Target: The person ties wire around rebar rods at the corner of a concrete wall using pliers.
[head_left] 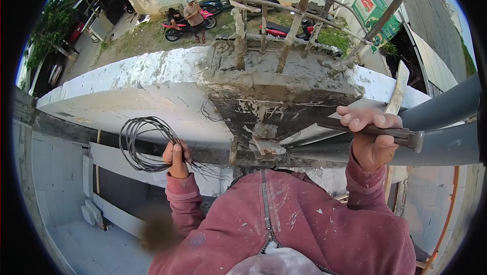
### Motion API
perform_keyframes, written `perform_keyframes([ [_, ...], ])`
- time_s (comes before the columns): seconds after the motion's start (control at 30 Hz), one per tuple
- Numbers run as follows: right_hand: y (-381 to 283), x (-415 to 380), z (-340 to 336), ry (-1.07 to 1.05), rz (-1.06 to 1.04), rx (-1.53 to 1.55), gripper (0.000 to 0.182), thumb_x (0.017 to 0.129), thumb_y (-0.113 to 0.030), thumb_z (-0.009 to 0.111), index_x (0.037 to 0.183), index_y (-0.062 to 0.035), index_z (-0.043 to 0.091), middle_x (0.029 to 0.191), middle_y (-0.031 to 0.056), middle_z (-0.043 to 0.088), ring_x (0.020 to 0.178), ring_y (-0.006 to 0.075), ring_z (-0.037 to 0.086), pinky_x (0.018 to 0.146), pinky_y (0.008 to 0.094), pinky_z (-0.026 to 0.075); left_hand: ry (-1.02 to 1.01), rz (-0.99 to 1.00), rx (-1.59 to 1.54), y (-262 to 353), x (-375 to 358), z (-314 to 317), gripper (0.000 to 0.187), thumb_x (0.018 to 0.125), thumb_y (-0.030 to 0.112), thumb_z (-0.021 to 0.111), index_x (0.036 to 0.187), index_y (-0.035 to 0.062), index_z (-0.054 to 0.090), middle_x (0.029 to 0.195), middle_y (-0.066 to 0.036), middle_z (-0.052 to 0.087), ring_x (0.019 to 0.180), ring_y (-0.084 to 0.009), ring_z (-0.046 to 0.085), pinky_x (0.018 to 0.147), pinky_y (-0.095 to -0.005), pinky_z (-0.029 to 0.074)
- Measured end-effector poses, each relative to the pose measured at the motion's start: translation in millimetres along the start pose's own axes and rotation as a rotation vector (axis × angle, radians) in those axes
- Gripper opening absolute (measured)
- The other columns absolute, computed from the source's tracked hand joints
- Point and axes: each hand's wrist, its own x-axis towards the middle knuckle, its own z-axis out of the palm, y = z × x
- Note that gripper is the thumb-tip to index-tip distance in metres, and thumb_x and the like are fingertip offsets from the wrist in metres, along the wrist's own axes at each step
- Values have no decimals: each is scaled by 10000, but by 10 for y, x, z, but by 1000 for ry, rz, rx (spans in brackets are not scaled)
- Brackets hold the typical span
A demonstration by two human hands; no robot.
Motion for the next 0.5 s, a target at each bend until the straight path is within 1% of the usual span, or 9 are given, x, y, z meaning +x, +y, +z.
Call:
perform_keyframes([
  [0.07,8,-58,-69,-22,32,4,309,928,-305,514,1092,-43,500,846,138,585,727,218,565,702,425,496,-328,-41,77,-10,63,-50,422,863,415,550,853,-7,574,581,-11,479,514,-64,419,475,-208,306],
  [0.1,3,-122,-56,-15,98,-49,294,914,-268,539,1092,-37,502,820,130,575,715,212,562,683,410,497,-470,-104,129,149,105,48,513,832,474,574,884,-35,605,631,-34,536,564,-95,498,522,-218,378],
  [0.17,-8,-246,16,-3,213,-154,279,886,-194,590,1092,-26,505,769,114,556,690,199,556,647,378,501,-635,-58,177,163,160,244,394,865,310,585,994,-61,614,773,-99,618,685,-181,586,626,-285,464],
  [0.2,24,-317,73,7,277,-288,315,801,-73,667,1071,-6,519,731,101,556,655,171,551,596,311,487,-759,65,344,65,220,268,326,878,234,571,1065,-29,613,814,-138,620,722,-210,600,654,-295,459],
  [0.23,79,-372,148,54,350,-471,445,642,-103,822,1014,14,609,779,74,603,633,135,544,602,246,447,-829,52,367,78,268,319,336,878,244,571,1087,-17,608,824,-144,616,739,-228,603,663,-303,458],
  [0.3,114,-318,289,-127,436,-636,568,561,-135,856,1058,14,626,792,63,612,639,127,530,611,240,435,-985,33,399,132,349,468,360,880,263,570,1130,7,600,842,-155,609,773,-265,609,682,-319,455],
  [0.33,183,-339,318,-186,427,-646,700,507,-162,867,1129,15,600,805,59,602,643,127,505,615,245,425,-1017,54,365,130,372,531,368,881,266,568,1154,21,589,847,-156,605,781,-274,607,686,-330,455],
  [0.43,228,-375,488,-230,526,-642,726,536,-188,857,1190,-35,581,748,42,561,646,135,481,629,248,415,-1135,98,342,189,454,702,407,897,290,539,1219,41,555,857,-151,593,797,-283,599,706,-346,450],
  [0.5,291,-486,522,-145,582,-543,605,580,-170,837,1126,-42,610,746,44,565,663,135,504,637,253,423,-1254,102,438,303,520,811,446,923,326,491,1251,26,528,857,-138,582,796,-263,590,728,-335,443],
])
